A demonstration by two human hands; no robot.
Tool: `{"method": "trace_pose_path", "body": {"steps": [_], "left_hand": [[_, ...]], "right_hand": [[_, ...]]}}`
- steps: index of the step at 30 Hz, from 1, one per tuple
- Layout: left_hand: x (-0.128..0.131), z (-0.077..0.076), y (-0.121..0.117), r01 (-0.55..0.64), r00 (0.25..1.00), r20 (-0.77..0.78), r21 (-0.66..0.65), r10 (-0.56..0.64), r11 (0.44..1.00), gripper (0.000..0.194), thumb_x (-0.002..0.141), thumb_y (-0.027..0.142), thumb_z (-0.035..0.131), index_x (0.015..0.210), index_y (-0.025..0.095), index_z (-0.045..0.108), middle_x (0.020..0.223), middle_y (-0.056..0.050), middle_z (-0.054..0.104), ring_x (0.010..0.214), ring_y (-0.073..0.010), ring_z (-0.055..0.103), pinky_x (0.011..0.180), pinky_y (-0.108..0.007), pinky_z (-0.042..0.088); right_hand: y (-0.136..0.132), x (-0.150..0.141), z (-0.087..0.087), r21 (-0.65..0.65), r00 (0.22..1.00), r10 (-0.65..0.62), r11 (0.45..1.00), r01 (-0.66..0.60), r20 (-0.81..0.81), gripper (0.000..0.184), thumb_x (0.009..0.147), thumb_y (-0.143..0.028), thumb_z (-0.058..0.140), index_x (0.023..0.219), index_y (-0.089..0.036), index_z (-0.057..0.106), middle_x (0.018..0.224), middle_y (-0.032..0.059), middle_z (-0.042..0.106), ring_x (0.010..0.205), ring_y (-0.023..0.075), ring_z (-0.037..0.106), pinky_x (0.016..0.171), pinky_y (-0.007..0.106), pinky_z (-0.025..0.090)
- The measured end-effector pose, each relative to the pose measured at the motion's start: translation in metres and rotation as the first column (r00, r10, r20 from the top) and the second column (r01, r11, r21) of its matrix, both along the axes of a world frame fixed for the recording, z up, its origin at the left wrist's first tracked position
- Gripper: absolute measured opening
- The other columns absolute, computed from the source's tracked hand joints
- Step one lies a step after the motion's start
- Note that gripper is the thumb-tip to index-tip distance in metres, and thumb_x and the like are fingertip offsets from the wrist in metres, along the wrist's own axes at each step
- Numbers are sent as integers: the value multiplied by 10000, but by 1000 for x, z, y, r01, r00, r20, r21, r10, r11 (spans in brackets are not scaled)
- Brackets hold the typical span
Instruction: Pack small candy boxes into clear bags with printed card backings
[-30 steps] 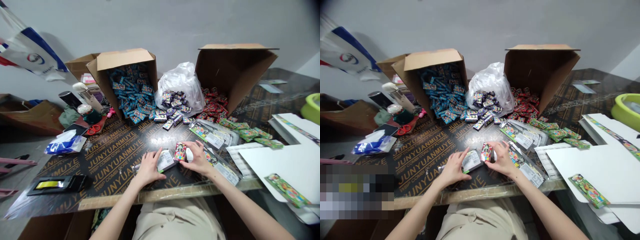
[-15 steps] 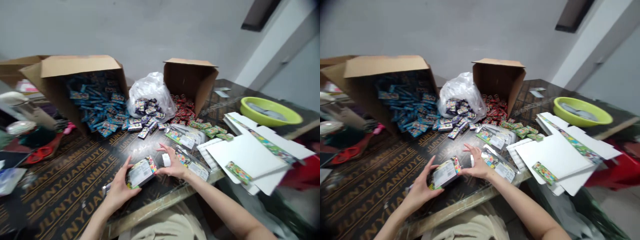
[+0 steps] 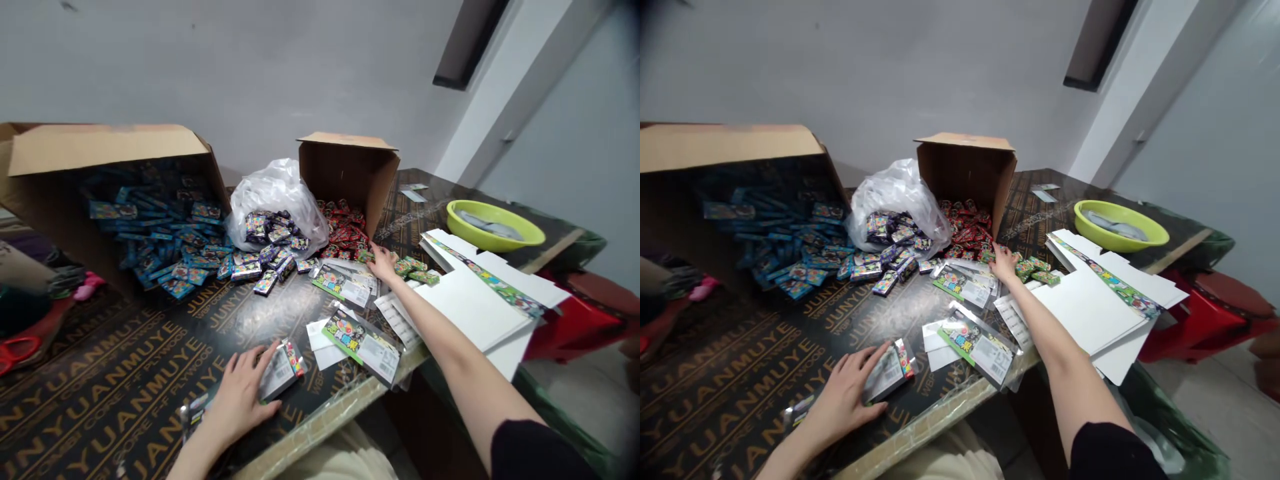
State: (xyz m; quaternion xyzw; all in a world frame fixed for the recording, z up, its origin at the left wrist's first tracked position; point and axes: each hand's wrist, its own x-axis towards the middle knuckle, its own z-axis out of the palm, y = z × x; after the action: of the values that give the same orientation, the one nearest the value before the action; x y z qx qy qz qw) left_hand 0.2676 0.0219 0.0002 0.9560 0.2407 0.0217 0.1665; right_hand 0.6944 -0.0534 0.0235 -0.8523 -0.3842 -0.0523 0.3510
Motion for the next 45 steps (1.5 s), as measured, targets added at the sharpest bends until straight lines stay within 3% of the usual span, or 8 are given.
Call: {"method": "trace_pose_path", "body": {"steps": [8,13,18,20,26,31,33,45], "left_hand": [[39,21,1,146,969,-201,-5,-144,989,567,530,238,658,1089,253,563,1126,-116,496,1031,-319,464,808,-424,415],[32,23,-6,-11,991,121,-300,50,954,804,520,396,744,1255,266,444,1312,-130,397,1184,-329,365,956,-485,299],[31,35,-24,68,761,208,-968,615,242,425,726,481,578,962,132,633,877,-88,632,762,-170,581,734,-306,446],[29,37,-27,92,695,157,-987,702,129,296,667,385,671,786,116,647,702,-34,610,591,-99,534,608,-221,422],[18,36,-27,-22,680,185,-962,709,272,266,612,353,714,718,117,648,597,-2,585,496,-82,481,518,-207,380],[-4,19,-14,-208,874,282,-520,397,828,710,534,477,725,1155,178,556,1156,-127,561,1080,-303,478,935,-440,327],[-15,8,-6,-199,945,199,-273,258,941,981,437,416,777,1309,193,388,1239,-138,490,1155,-329,402,994,-483,238],[-25,-9,4,-96,977,168,-217,134,971,1083,498,264,726,1401,160,137,1203,-126,485,1062,-278,454,938,-419,333]], "right_hand": [[8,-81,11,133,899,418,906,-402,-131,219,773,-232,487,970,-175,563,943,52,669,866,197,616,788,369,465],[-22,-170,18,285,782,621,760,-584,-56,211,727,-105,475,813,-226,624,1251,19,524,1230,225,393,1006,456,311],[-38,-223,16,279,727,684,689,-669,56,279,715,-91,482,821,-271,667,1387,-36,350,1297,254,275,1038,488,247],[-38,-231,13,241,678,734,653,-718,34,313,721,-102,472,914,-278,646,1384,-18,355,1299,258,267,1037,492,244],[-38,-236,14,158,556,825,565,-810,-104,789,647,-314,633,1337,-219,261,1361,89,357,1271,264,303,1031,435,269],[-38,-227,2,60,707,704,704,-708,76,694,590,-339,669,1220,-237,395,1180,76,514,1125,277,444,1007,469,218],[-37,-221,-9,0,745,658,749,-662,111,686,591,-357,674,1211,-238,408,1165,82,532,1114,294,454,1006,508,163],[-22,-207,-44,-2,436,809,474,-881,-394,1023,536,-441,770,1372,-245,215,1328,136,436,1263,291,339,1049,512,33]]}}
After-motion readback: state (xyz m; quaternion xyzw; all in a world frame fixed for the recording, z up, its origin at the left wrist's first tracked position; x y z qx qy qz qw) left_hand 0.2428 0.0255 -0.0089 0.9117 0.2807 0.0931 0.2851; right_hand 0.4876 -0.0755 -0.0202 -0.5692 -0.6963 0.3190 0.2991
